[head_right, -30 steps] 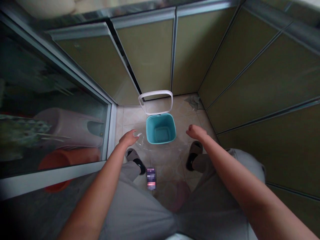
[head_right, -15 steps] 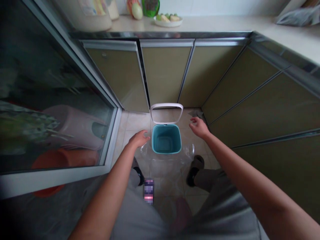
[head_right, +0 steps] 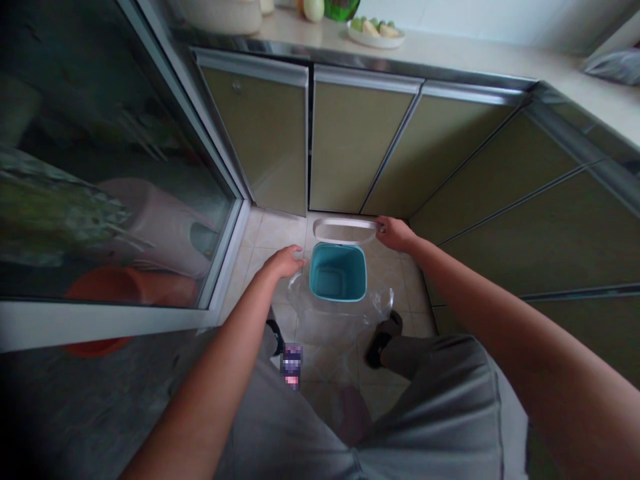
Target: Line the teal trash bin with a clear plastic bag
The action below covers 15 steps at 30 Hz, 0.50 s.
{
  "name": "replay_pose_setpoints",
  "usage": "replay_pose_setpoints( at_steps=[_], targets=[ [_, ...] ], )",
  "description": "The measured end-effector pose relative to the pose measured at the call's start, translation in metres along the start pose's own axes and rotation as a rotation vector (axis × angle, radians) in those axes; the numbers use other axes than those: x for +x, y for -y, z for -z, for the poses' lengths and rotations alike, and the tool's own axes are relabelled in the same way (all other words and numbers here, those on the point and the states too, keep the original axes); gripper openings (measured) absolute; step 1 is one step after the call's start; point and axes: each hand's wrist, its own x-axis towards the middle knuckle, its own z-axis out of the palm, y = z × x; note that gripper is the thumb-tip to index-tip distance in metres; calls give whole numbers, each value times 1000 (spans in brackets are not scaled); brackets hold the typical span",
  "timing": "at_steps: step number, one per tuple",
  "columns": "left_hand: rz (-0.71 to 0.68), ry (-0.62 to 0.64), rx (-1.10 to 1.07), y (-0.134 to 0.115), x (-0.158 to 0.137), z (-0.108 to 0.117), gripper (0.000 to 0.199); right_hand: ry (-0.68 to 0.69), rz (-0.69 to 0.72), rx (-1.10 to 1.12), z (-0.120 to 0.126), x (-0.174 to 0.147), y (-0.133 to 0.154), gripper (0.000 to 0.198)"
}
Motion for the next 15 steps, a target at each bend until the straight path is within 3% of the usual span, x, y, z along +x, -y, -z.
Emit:
replay_pose_setpoints(
  at_steps=[5, 7, 12, 15],
  targets=[
    [-17, 1, -27, -3, -1, 0, 58, 163, 182, -57, -34, -72, 13, 23],
    [-12, 5, -28, -4, -1, -2, 58, 240, 195, -69, -55, -91, 18, 22],
    [-29, 18, -9, -3, 4, -11, 58, 406, 128, -88, -103, -112, 30, 24],
    [-36, 26, -10, -1, 8, -17, 56, 427, 113, -57, -107, -121, 38, 32]
  ],
)
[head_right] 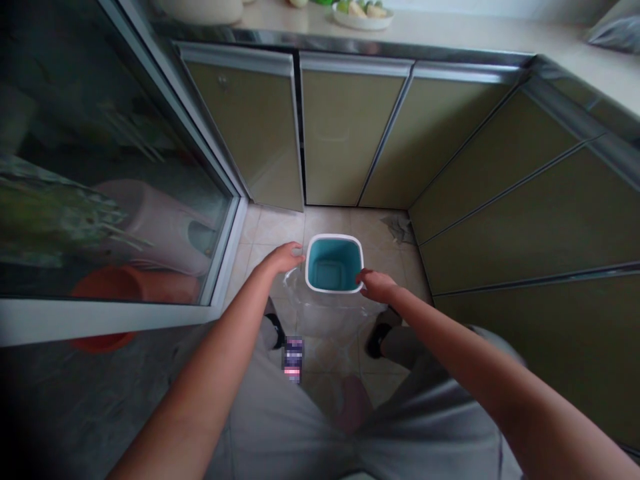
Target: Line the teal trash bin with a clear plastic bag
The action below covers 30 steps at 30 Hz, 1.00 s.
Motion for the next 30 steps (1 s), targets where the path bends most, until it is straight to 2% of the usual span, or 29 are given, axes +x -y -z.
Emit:
replay_pose_setpoints(
  at_steps=[4, 6, 9, 12, 15, 19, 23, 25, 27, 30],
  targets=[
    [-42, -78, -46, -5, -3, -3, 36, -93, 40, 151, 16, -38, 16, 26],
    [-115, -118, -93, -12, -10, -4, 28, -139, 77, 237, 23, -65, 21, 26],
    [-293, -126, -159, -22, -27, -9, 37, -180, 89, 326, 16, -102, 21, 45],
    [-384, -66, -167, -23, -45, -22, 50, -177, -35, 332, -5, -119, 14, 51],
    [-365, -12, -85, -11, -57, -39, 54, -170, -108, 278, -19, -119, 12, 46],
    [-263, 14, 56, 12, -64, -58, 54, -163, 22, 284, -18, -111, 22, 48],
    [-139, -26, 42, 20, -68, -68, 57, -113, 25, 259, -17, -104, 27, 46],
    [-112, -78, -58, 12, -70, -65, 63, -137, 48, 361, -16, -98, 25, 52],
    [-122, -147, -214, -6, -73, -52, 68, -197, 51, 540, -7, -92, 22, 64],
    [-195, -214, -483, -48, -96, -3, 71, -308, 52, 877, 37, -99, 20, 76]
  ],
)
